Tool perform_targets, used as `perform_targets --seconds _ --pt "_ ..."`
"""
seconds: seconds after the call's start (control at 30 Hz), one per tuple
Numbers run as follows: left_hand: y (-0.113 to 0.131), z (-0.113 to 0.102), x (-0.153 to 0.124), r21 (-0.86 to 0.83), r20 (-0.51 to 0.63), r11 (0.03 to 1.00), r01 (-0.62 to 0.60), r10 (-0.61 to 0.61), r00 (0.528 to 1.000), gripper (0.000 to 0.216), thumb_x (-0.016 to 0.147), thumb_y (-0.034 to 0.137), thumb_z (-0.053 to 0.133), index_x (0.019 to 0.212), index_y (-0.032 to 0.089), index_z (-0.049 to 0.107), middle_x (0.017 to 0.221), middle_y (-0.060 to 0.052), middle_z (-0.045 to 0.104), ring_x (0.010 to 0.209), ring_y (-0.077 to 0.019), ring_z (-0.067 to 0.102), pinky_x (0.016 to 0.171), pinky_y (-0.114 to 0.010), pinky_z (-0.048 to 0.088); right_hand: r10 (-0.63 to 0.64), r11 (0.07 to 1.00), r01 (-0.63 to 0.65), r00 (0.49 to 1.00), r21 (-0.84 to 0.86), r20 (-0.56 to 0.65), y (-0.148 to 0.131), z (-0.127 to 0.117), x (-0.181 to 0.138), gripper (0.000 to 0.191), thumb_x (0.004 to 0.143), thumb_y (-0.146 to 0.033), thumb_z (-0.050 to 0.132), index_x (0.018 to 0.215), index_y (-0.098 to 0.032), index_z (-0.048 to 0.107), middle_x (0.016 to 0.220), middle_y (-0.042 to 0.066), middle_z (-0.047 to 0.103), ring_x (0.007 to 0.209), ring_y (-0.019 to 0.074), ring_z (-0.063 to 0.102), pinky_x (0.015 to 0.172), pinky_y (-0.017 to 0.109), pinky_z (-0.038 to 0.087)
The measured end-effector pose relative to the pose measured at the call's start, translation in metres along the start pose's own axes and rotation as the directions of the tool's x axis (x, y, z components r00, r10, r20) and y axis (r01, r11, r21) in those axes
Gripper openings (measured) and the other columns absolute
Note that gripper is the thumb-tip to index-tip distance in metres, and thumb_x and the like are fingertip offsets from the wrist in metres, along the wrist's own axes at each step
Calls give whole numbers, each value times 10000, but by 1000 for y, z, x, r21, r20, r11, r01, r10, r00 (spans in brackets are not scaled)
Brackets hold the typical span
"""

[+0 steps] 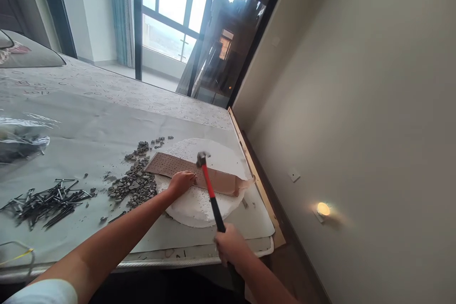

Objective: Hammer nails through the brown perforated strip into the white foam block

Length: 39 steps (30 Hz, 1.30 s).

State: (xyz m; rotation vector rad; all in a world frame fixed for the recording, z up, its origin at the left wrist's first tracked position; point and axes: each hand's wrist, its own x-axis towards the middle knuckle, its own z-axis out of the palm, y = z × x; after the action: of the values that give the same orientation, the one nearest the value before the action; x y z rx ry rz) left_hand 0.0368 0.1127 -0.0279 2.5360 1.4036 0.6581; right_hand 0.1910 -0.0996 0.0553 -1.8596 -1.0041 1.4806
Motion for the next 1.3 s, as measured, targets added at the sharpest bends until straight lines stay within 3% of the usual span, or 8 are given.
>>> perform_targets --seconds 0.07,0.23,0.4,0.53,0.73,0.9,1.13,1.3 --pt "-1 1 0 -8 -7 1000 -6 6 1000 356 871 287 406 684 174 687 773 -77 682 709 -170 613 615 -249 413 18 1000 -18 1000 -23 3 2 0 1 153 604 -136 435 604 -237 320 300 -123 273 241 71 232 250 205 205" --pt "-2 3 0 -42 -35 999 -2 0 999 387 883 304 379 685 183 689 777 -69 677 689 -153 604 624 -242 418 -118 993 118 993 28 -15 5 -1 2 122 654 -179 444 635 -237 339 308 -126 272 238 77 246 261 210 211" --pt "-2 1 -1 -24 -1 1000 0 0 1000 358 878 284 394 704 172 686 766 -79 675 700 -162 609 623 -248 420 0 999 1 1000 -33 20 6 1 2 156 615 -140 448 596 -236 327 313 -119 275 239 67 228 260 209 202" --pt "-1 -1 -3 -18 -24 999 -33 33 999 356 884 302 391 723 170 680 778 -78 676 718 -172 611 611 -252 419 -111 994 110 992 22 56 3 -3 1 157 660 -177 479 618 -236 339 334 -118 293 258 76 268 278 218 259" --pt "-4 4 -2 -17 -5 1000 -13 13 1000 331 863 268 401 697 186 675 776 -66 673 707 -163 606 612 -246 408 2 1000 -1 1000 -30 24 12 2 7 150 617 -142 440 597 -234 324 320 -123 265 231 68 229 254 208 209" --pt "-4 3 -2 -61 -34 998 -31 28 999 314 849 270 409 683 171 656 781 -78 663 725 -180 599 626 -263 397 -85 994 82 996 66 35 8 -1 5 148 636 -174 463 624 -237 329 327 -123 278 252 71 240 262 205 236" --pt "-7 -6 -1 -299 -148 941 161 -212 966 120 719 210 444 730 182 560 660 -10 583 613 -141 516 549 -236 325 33 998 -32 999 -53 10 29 10 14 171 615 -92 414 576 -230 320 297 -122 256 231 65 212 254 196 184" --pt "-10 -8 3 -417 -156 883 218 -305 939 115 702 209 384 659 192 490 603 11 519 577 -129 452 544 -241 299 -91 994 93 995 -59 31 19 3 9 162 661 -113 425 584 -227 339 310 -118 277 235 70 251 251 200 189"
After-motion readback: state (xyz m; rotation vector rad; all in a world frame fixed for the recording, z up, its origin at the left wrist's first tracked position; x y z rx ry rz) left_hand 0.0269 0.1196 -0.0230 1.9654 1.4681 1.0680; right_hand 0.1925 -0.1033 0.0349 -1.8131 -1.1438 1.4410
